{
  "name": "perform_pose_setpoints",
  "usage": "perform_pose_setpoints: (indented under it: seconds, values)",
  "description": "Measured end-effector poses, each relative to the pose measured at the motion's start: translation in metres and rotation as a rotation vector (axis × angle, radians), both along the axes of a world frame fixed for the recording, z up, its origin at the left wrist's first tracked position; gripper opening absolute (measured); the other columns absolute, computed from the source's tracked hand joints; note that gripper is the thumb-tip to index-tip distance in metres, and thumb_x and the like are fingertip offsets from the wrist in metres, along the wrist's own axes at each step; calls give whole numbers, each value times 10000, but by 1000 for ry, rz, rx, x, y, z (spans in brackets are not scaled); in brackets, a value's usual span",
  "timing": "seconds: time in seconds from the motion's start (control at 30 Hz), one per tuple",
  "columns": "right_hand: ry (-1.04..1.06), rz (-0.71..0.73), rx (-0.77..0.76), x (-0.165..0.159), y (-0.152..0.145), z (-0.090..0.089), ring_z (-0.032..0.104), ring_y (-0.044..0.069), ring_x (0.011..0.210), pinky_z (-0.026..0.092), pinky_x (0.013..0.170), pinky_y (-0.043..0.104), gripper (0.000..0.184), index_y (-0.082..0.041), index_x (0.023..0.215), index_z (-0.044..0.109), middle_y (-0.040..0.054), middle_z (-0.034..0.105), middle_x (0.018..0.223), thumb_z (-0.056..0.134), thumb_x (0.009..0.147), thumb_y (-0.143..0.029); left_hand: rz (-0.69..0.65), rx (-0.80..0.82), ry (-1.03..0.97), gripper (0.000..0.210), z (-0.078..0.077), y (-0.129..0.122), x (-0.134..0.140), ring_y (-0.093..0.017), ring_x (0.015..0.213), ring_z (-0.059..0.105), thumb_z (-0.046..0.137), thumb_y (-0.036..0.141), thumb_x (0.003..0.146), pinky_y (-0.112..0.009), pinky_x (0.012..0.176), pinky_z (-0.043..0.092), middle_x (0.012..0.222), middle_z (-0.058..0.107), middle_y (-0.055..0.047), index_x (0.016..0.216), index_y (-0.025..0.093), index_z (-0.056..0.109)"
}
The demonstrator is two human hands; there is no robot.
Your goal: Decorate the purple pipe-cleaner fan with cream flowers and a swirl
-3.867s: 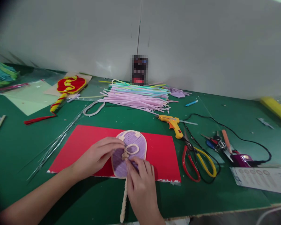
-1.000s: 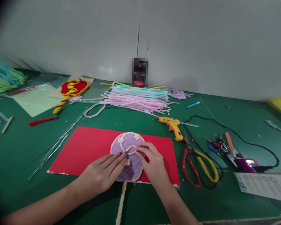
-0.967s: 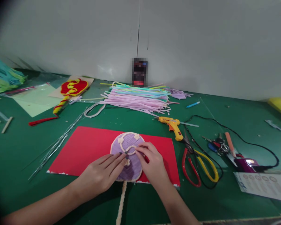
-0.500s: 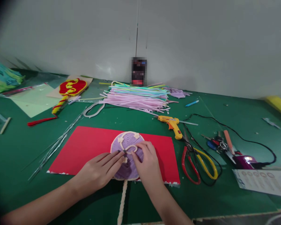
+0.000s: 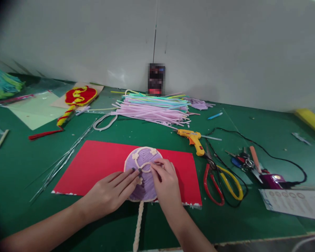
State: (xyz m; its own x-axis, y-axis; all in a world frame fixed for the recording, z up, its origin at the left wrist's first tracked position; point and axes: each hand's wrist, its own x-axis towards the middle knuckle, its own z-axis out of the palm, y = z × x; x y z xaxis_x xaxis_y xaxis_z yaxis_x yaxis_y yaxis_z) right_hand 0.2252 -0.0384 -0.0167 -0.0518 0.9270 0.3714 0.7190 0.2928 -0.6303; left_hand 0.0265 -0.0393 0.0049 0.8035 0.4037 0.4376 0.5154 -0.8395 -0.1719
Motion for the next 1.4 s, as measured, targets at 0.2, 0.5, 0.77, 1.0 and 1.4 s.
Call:
perform_pose_setpoints:
  seconds: [0.2, 0.5, 0.77, 1.0, 1.4]
  values:
    - [-32, 11, -13, -1, -1, 3, 549, 207, 938, 486, 822, 354, 197, -210, 974, 668, 82, 596, 978, 557, 814, -243, -13, -72, 14, 311, 1, 1, -6, -240, 1006, 596, 344, 117, 893, -340, 777, 482, 1141, 624, -102, 1101, 100, 574]
    - [31, 6, -170, 9, -6, 12, 586, 219, 981, 507, 841, 359, 292, -224, 1079, 594, 77, 618, 1065, 587, 791, -276, -43, -244, -2, 326, -4, 10, -16, -181, 1057, 569, 396, 274, 911, -318, 854, 471, 1209, 587, -34, 1198, 183, 522]
    - [-98, -14, -54, 16, -23, 13, 590, 203, 1009, 508, 863, 347, 251, -242, 1076, 609, 67, 624, 1091, 495, 853, -238, -50, -324, 45, 366, -3, 11, -18, -181, 1109, 531, 378, 304, 914, -315, 910, 435, 1260, 546, -37, 1249, 195, 478]
    - [-385, 278, -10, 10, -34, 15, 409, 230, 1237, 431, 961, 388, 438, -238, 1295, 447, 60, 495, 1309, 457, 864, -161, -54, -436, 33, 418, -5, 15, -22, -166, 1187, 462, 434, 343, 886, -308, 985, 370, 1304, 502, -43, 1284, 216, 433]
    - [-468, 363, 5, 13, -37, 11, 300, 231, 1304, 398, 983, 436, 466, -260, 1309, 413, 56, 405, 1381, 415, 864, -119, -55, -547, 21, 397, -3, 20, -26, -154, 1193, 457, 423, 342, 891, -298, 998, 350, 1274, 532, -52, 1263, 209, 462]
